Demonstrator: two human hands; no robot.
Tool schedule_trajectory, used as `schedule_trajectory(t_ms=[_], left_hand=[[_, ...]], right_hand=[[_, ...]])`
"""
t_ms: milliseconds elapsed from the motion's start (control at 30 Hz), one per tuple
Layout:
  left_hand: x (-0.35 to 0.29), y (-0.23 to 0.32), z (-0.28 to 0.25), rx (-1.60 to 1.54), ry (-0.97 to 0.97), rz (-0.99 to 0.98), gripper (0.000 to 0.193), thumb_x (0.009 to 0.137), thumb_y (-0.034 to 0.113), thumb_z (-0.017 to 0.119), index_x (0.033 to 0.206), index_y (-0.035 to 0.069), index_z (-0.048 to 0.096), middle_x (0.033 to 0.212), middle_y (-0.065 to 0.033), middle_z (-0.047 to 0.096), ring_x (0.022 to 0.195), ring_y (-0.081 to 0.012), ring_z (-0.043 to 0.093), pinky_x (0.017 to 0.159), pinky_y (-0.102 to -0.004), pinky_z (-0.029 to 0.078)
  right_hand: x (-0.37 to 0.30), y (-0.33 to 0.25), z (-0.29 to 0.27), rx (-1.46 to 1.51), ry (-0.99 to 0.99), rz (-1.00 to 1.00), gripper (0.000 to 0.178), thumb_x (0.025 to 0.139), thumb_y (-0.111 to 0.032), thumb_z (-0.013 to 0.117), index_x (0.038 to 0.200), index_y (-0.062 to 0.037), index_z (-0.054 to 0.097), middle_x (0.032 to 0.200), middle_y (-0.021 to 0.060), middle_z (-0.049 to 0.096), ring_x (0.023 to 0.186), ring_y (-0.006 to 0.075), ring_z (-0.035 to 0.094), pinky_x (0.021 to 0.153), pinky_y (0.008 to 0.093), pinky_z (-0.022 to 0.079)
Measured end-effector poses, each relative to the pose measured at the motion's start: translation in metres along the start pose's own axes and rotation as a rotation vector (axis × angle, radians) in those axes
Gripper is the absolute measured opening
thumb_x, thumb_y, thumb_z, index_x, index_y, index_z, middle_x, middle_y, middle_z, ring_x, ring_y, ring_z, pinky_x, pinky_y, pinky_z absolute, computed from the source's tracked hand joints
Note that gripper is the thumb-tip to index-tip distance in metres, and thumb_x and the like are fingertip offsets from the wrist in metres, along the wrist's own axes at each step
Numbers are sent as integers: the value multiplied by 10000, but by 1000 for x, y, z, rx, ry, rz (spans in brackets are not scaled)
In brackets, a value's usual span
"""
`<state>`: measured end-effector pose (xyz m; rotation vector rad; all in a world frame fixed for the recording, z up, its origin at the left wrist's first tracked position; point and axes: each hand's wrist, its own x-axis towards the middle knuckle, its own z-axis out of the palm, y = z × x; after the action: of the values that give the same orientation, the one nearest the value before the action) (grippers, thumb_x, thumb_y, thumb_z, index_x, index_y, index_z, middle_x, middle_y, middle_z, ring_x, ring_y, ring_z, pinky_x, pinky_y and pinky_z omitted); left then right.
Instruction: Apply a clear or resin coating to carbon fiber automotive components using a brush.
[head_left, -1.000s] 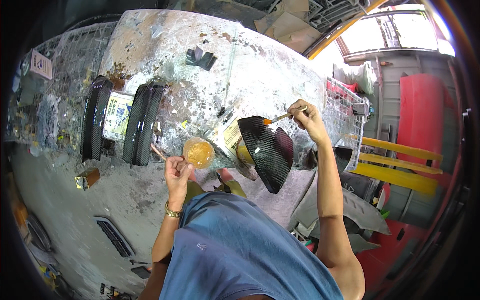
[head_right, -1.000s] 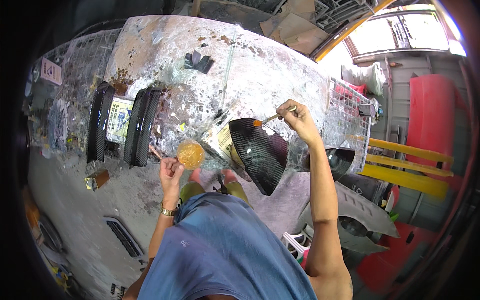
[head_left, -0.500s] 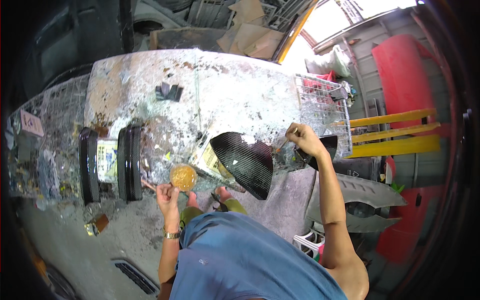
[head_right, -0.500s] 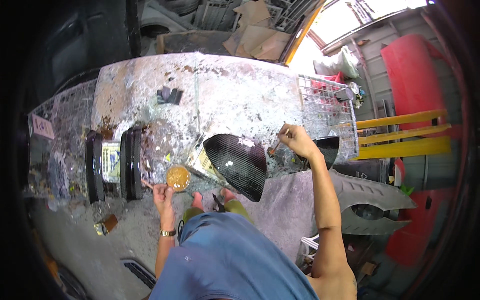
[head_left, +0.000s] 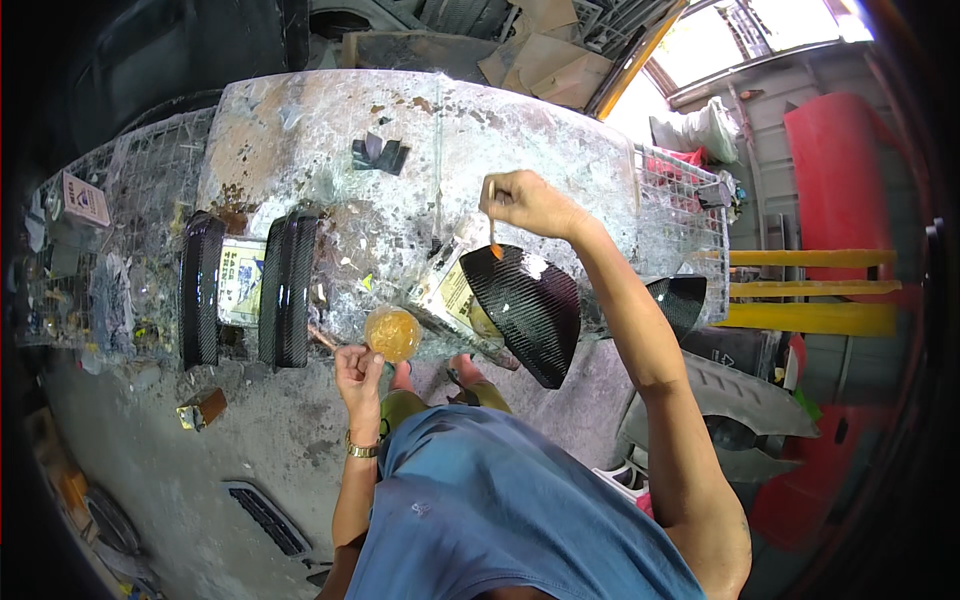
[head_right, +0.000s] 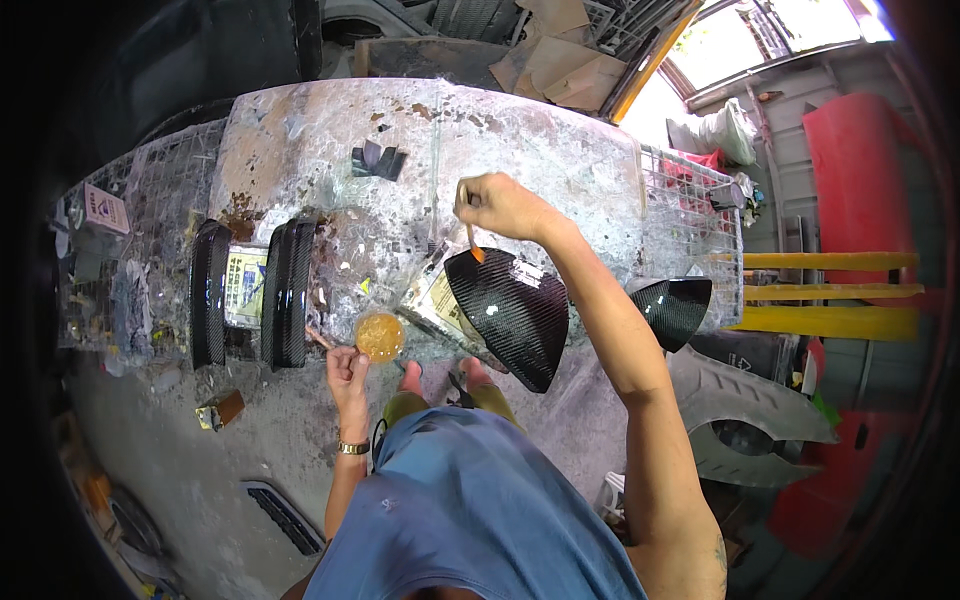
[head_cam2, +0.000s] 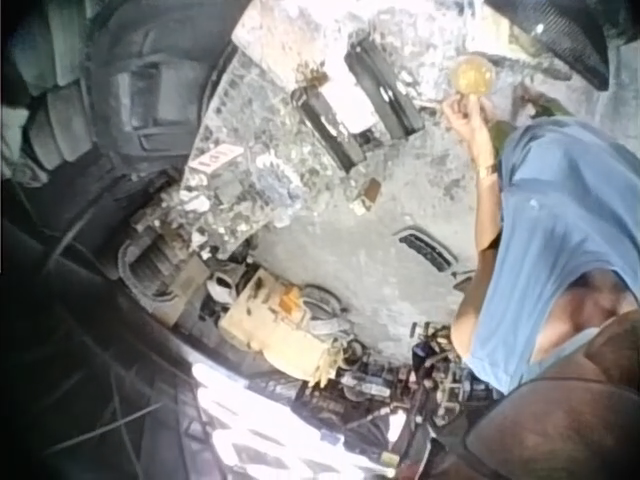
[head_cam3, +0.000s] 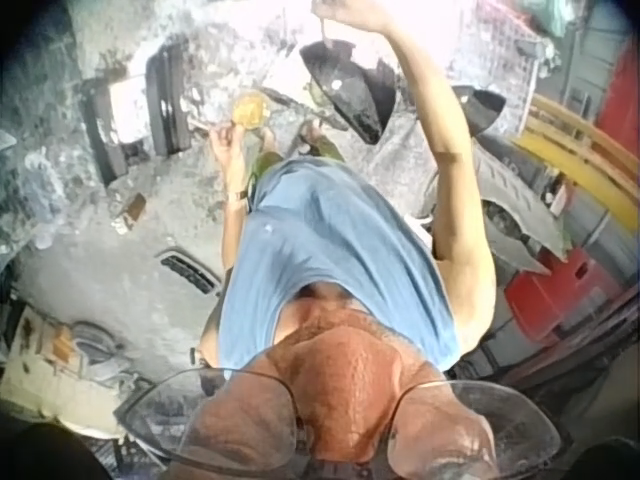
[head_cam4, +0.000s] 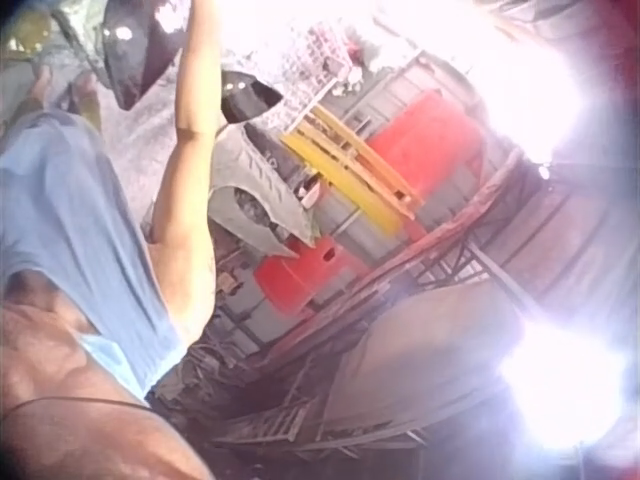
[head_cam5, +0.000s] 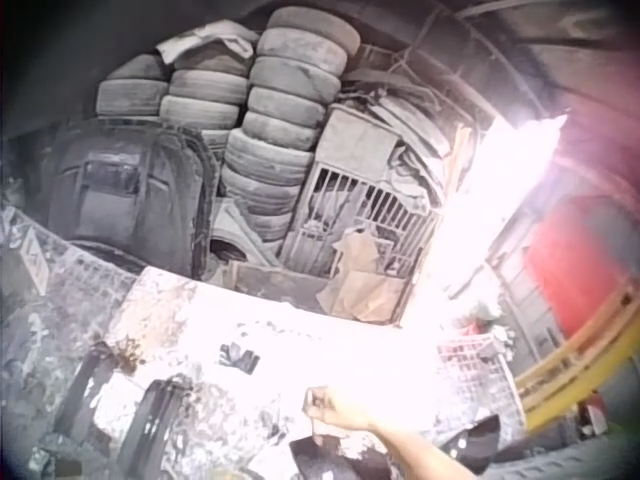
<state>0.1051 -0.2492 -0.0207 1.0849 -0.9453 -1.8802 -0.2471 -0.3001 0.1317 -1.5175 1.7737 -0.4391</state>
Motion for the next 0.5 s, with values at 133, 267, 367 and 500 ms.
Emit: schedule_trajectory(t_ms=[133, 267, 367, 500], left_hand=[[-5, -2, -4, -12, 35, -16, 198, 882, 45, 620, 1012, 66, 471, 943, -4, 526, 871, -69, 489, 802, -227, 405], [-2, -5, -9, -2, 37, -16, 257, 862, 37, 658, 1017, 51, 455, 914, -19, 556, 834, -70, 537, 753, -214, 438], [4, -7, -10, 4, -41, -12, 258, 863, 51, 662, 1016, 49, 455, 915, -18, 556, 833, -70, 534, 759, -219, 438], [8, -2, -4, -11, -43, -31, 257, 865, 65, 664, 1015, 49, 456, 917, -16, 558, 838, -68, 530, 775, -226, 435]], right_hand=[[-15, 11, 13, 187, 229, -9, 156, 872, -166, 607, 866, -12, 626, 696, -19, 553, 646, 73, 438, 588, 257, 376], [-75, 30, 10, 357, 326, 135, 133, 893, -136, 596, 873, -8, 626, 759, -19, 595, 694, 60, 487, 634, 232, 400], [-128, 56, 6, 498, 408, 308, 122, 900, -135, 588, 875, -22, 628, 747, -30, 588, 676, 39, 471, 615, 210, 382], [-173, 74, -6, 389, 436, 391, 118, 894, -128, 577, 866, -24, 624, 728, -34, 584, 632, 31, 455, 577, 206, 368]])
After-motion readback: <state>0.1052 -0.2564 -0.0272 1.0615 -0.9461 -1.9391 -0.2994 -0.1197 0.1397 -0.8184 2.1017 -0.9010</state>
